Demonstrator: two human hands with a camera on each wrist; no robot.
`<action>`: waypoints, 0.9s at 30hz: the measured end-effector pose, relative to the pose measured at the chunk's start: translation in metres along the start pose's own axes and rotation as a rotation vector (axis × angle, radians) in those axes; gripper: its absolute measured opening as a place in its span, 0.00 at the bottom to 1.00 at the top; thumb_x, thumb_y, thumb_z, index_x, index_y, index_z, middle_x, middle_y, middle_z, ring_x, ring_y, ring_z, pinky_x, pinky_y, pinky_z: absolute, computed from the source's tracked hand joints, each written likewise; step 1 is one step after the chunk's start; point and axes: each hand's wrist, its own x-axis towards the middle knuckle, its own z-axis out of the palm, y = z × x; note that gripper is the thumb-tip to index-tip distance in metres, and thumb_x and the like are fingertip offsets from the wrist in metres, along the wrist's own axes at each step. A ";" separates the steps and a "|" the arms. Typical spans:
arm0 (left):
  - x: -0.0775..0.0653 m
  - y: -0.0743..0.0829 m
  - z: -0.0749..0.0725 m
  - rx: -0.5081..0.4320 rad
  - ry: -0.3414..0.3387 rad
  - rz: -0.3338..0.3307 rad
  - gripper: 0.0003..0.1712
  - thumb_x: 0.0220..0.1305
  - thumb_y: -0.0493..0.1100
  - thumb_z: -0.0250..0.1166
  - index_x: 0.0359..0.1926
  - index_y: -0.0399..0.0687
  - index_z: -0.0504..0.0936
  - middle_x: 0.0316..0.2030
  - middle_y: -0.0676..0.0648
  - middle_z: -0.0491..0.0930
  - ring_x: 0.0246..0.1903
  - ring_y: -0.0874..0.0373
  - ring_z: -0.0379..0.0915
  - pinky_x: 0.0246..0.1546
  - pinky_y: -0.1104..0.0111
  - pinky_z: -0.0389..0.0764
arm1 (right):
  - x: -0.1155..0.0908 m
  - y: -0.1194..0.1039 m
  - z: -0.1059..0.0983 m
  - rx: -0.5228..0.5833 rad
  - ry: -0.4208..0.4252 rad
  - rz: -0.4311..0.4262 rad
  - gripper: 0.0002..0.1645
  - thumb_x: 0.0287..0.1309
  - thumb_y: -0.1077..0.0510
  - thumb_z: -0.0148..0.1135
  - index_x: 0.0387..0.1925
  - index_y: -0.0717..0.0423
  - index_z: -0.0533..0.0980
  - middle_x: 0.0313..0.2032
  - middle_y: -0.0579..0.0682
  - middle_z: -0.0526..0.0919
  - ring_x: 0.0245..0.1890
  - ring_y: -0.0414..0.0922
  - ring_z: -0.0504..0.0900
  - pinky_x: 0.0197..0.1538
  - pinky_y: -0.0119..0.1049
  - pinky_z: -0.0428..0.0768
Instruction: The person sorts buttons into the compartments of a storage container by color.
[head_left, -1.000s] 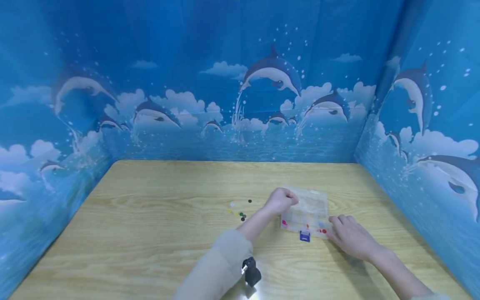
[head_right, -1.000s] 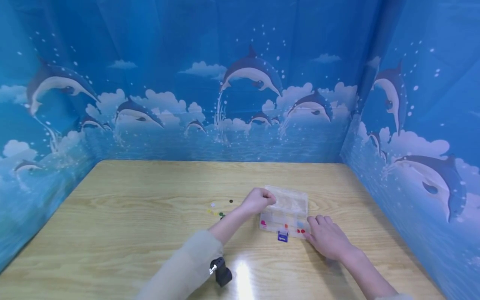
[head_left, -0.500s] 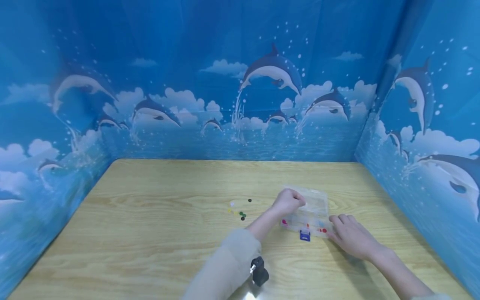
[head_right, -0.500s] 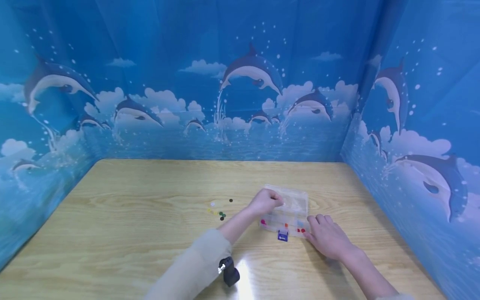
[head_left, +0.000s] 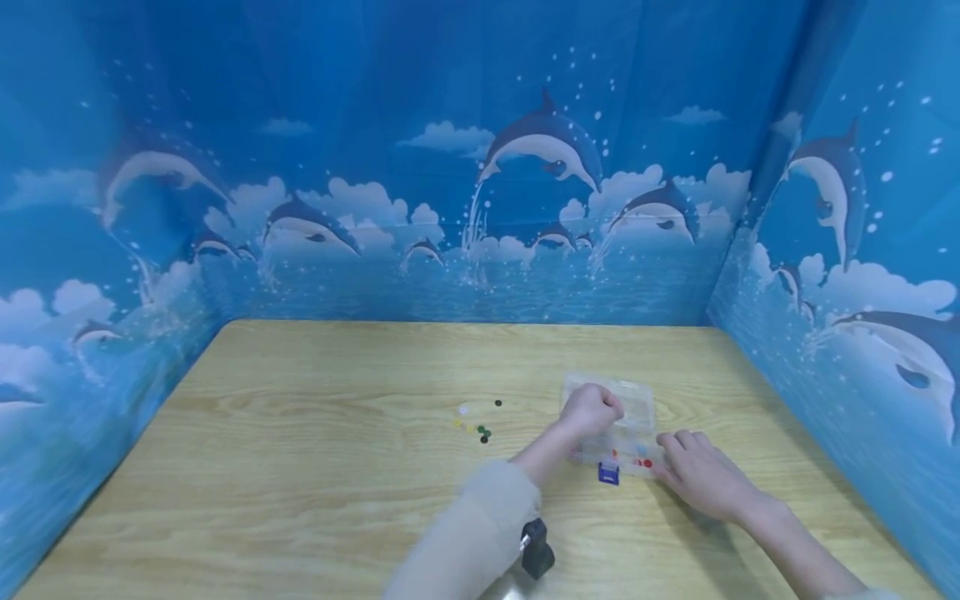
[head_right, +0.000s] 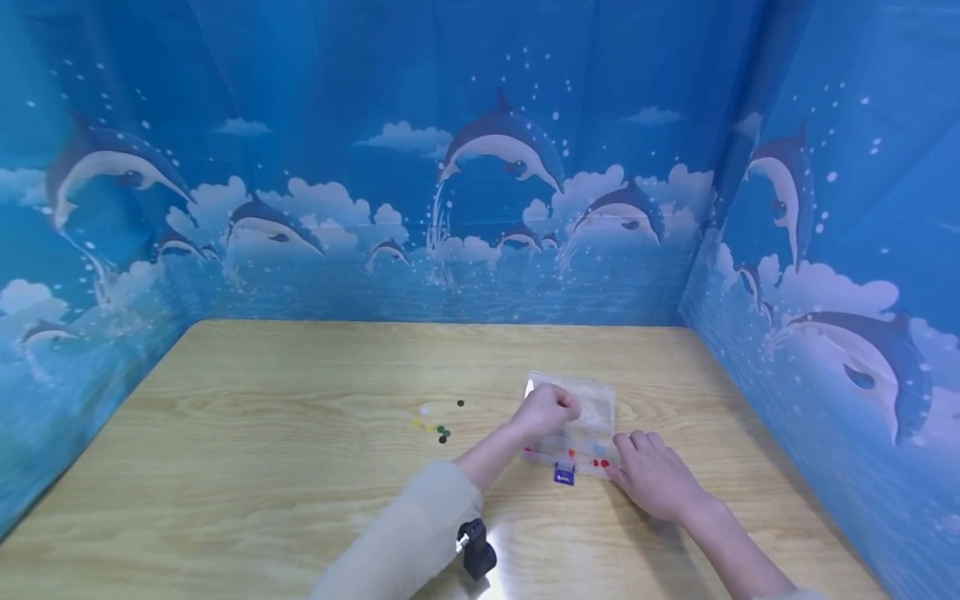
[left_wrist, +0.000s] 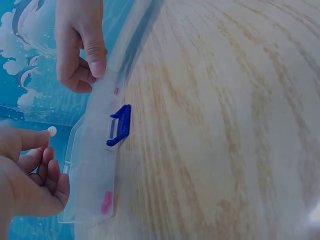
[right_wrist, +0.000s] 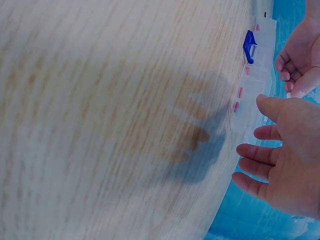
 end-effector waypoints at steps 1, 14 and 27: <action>0.000 0.000 0.001 0.006 0.002 -0.004 0.03 0.56 0.37 0.65 0.27 0.48 0.83 0.28 0.57 0.78 0.28 0.64 0.70 0.31 0.73 0.72 | 0.000 0.000 0.000 0.001 0.002 -0.001 0.24 0.53 0.56 0.64 0.46 0.69 0.71 0.39 0.61 0.76 0.42 0.59 0.74 0.45 0.53 0.73; -0.002 -0.002 0.006 -0.001 0.001 -0.015 0.05 0.57 0.37 0.63 0.26 0.48 0.82 0.25 0.56 0.76 0.25 0.64 0.69 0.30 0.72 0.72 | 0.000 0.001 0.001 -0.007 0.007 -0.007 0.23 0.53 0.56 0.64 0.46 0.69 0.70 0.38 0.60 0.75 0.41 0.58 0.74 0.44 0.52 0.74; 0.000 -0.002 0.009 0.022 0.015 -0.067 0.03 0.54 0.38 0.66 0.27 0.50 0.83 0.26 0.56 0.78 0.28 0.63 0.71 0.33 0.71 0.74 | 0.000 0.001 0.001 -0.004 -0.004 0.001 0.24 0.54 0.56 0.63 0.46 0.69 0.70 0.37 0.60 0.75 0.40 0.58 0.74 0.44 0.53 0.73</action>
